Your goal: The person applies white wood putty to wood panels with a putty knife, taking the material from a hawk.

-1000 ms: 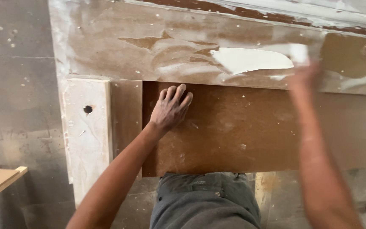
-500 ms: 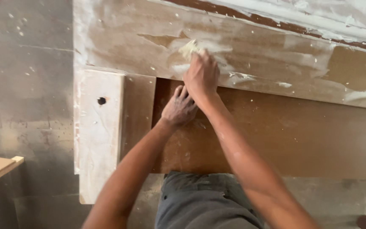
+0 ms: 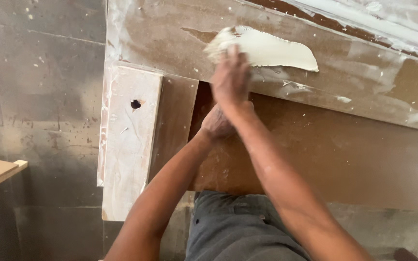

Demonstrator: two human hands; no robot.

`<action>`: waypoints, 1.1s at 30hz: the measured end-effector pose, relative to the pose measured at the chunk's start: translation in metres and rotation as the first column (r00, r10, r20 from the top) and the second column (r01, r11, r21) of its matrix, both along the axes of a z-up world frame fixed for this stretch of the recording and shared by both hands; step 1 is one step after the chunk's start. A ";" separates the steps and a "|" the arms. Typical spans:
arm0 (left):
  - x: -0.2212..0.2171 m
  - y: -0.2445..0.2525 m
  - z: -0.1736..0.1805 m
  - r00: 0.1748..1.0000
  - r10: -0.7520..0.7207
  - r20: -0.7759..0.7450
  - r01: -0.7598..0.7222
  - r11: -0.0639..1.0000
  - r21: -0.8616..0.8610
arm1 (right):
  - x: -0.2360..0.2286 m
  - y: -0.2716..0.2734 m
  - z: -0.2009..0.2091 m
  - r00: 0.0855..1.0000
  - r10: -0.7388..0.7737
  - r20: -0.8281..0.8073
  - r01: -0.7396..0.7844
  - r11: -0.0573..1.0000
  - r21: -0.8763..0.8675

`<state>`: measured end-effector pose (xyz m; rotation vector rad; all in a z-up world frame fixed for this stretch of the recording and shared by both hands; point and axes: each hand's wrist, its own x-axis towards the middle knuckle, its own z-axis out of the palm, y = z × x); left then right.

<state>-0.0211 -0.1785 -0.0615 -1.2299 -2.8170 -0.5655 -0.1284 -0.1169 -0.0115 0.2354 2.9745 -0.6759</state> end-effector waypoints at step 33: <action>-0.021 -0.007 0.031 0.978 -0.068 0.198 0.089 0.991 -0.104 | -0.037 0.014 0.072 0.779 0.497 -0.382 -0.366 0.855 0.367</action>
